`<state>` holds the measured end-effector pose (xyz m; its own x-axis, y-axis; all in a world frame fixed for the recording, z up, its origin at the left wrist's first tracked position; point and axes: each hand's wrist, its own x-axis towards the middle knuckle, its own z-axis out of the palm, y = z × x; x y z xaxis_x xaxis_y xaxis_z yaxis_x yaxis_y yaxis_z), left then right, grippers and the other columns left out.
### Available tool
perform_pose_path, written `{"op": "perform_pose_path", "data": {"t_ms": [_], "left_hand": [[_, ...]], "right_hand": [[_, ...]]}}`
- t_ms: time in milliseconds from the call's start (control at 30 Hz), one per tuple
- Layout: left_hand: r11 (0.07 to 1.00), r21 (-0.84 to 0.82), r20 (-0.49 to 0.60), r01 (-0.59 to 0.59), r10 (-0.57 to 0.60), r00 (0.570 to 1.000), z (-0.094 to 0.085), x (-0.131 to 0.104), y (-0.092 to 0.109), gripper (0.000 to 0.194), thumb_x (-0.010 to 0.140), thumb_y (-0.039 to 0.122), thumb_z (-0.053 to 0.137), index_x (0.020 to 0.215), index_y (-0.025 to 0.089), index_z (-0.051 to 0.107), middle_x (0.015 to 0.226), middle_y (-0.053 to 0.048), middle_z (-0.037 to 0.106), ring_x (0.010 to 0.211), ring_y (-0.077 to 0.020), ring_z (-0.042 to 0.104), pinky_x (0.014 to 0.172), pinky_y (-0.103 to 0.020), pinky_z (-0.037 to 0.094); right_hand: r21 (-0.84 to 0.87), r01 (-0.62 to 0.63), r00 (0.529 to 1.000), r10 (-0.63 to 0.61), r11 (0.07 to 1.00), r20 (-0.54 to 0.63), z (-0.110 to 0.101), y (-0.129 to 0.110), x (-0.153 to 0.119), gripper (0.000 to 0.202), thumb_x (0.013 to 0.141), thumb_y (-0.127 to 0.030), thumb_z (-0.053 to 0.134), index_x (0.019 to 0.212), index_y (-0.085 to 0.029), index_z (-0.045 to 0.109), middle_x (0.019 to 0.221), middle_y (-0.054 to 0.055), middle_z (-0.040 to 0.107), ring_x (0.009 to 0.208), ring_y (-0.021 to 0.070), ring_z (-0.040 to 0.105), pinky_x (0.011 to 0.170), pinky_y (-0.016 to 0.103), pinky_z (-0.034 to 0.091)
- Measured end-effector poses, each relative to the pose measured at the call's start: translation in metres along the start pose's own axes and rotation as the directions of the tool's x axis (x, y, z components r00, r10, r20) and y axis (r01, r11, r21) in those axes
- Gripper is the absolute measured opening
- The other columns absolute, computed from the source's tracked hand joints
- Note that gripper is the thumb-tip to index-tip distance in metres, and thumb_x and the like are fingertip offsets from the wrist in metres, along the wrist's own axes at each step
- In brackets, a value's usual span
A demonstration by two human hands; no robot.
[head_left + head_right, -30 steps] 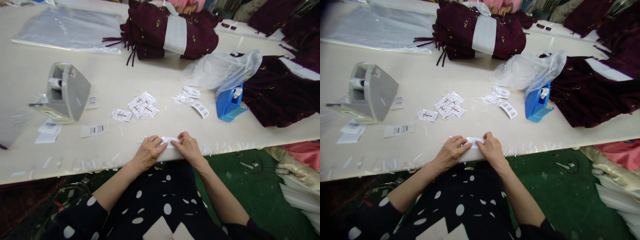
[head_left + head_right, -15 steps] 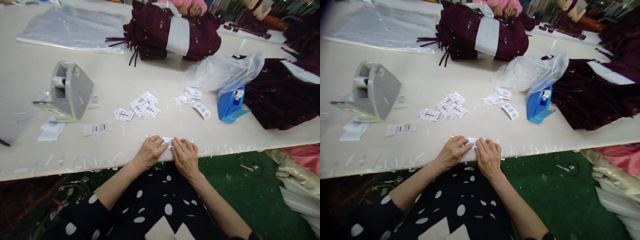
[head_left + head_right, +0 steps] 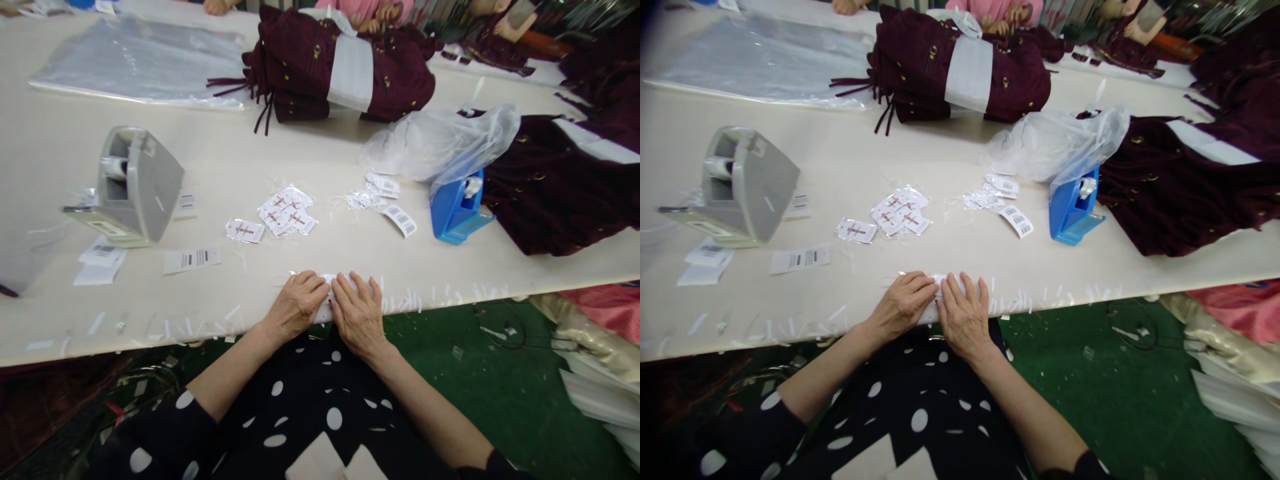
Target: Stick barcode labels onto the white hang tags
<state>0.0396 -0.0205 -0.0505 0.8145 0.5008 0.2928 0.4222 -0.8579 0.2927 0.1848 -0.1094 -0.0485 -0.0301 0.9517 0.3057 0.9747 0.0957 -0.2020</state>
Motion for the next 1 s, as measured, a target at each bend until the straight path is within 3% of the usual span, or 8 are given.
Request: {"op": "perform_pose_path", "data": {"t_ms": [367, 567, 667, 733, 867, 1000], "left_hand": [[0.995, -0.093, -0.038, 0.046, -0.049, 0.998, 0.002, 0.001, -0.002, 0.017, 0.086, 0.018, 0.04, 0.096, 0.013, 0.053, 0.09, -0.009, 0.059, 0.09, -0.0205, 0.052, 0.081, -0.037, 0.044], [0.99, -0.131, -0.151, 0.043, -0.063, 0.987, -0.001, -0.005, -0.003, 0.034, 0.084, 0.022, 0.046, 0.116, 0.011, 0.046, 0.116, -0.015, 0.052, 0.111, -0.0227, 0.046, 0.094, -0.038, 0.039], [0.992, -0.005, -0.121, 0.128, -0.128, 0.984, -0.003, -0.007, -0.004, 0.055, 0.08, 0.035, 0.053, 0.125, 0.008, 0.039, 0.124, -0.019, 0.048, 0.119, -0.0304, 0.04, 0.101, -0.049, 0.029], [0.98, 0.025, -0.094, 0.195, -0.192, 0.977, -0.004, -0.006, -0.007, 0.062, 0.078, 0.041, 0.055, 0.126, 0.006, 0.039, 0.123, -0.02, 0.049, 0.117, -0.0319, 0.041, 0.099, -0.049, 0.03], [0.985, -0.051, -0.018, 0.164, -0.165, 0.986, -0.003, -0.003, -0.013, 0.05, 0.079, 0.037, 0.054, 0.121, 0.01, 0.046, 0.117, -0.015, 0.055, 0.111, -0.0271, 0.046, 0.095, -0.042, 0.036], [0.981, -0.098, -0.038, 0.17, -0.174, 0.984, -0.001, -0.001, -0.015, 0.047, 0.078, 0.039, 0.055, 0.116, 0.013, 0.049, 0.114, -0.014, 0.056, 0.109, -0.0256, 0.048, 0.094, -0.041, 0.037]], "right_hand": [[0.028, -0.002, 1.0, 0.002, 1.0, 0.001, 0.001, 0.002, 0.0, 0.035, 0.088, -0.028, 0.043, 0.12, -0.018, 0.051, 0.124, 0.007, 0.055, 0.124, 0.0269, 0.036, 0.104, 0.053, 0.014], [-0.028, -0.166, 0.98, 0.162, 0.986, -0.119, 0.004, 0.019, -0.009, 0.037, 0.087, -0.03, 0.044, 0.119, -0.013, 0.051, 0.124, 0.014, 0.054, 0.121, 0.0267, 0.039, 0.103, 0.05, 0.018], [-0.038, -0.187, 0.977, 0.182, 0.982, -0.112, 0.008, 0.019, -0.014, 0.038, 0.087, -0.031, 0.043, 0.118, -0.012, 0.051, 0.124, 0.014, 0.054, 0.121, 0.0269, 0.04, 0.102, 0.05, 0.019], [-0.034, -0.185, 0.977, 0.18, 0.982, -0.114, 0.011, 0.018, -0.016, 0.039, 0.087, -0.031, 0.043, 0.12, -0.012, 0.05, 0.125, 0.015, 0.053, 0.121, 0.0265, 0.039, 0.103, 0.049, 0.019], [-0.026, -0.172, 0.979, 0.168, 0.985, -0.117, 0.015, 0.015, -0.012, 0.039, 0.088, -0.031, 0.042, 0.12, -0.01, 0.049, 0.125, 0.015, 0.052, 0.121, 0.0265, 0.039, 0.103, 0.049, 0.018], [0.008, -0.142, 0.986, 0.142, 0.99, -0.089, 0.017, 0.004, -0.003, 0.038, 0.088, -0.03, 0.041, 0.12, -0.011, 0.05, 0.126, 0.015, 0.052, 0.121, 0.0269, 0.039, 0.103, 0.05, 0.017]]}}
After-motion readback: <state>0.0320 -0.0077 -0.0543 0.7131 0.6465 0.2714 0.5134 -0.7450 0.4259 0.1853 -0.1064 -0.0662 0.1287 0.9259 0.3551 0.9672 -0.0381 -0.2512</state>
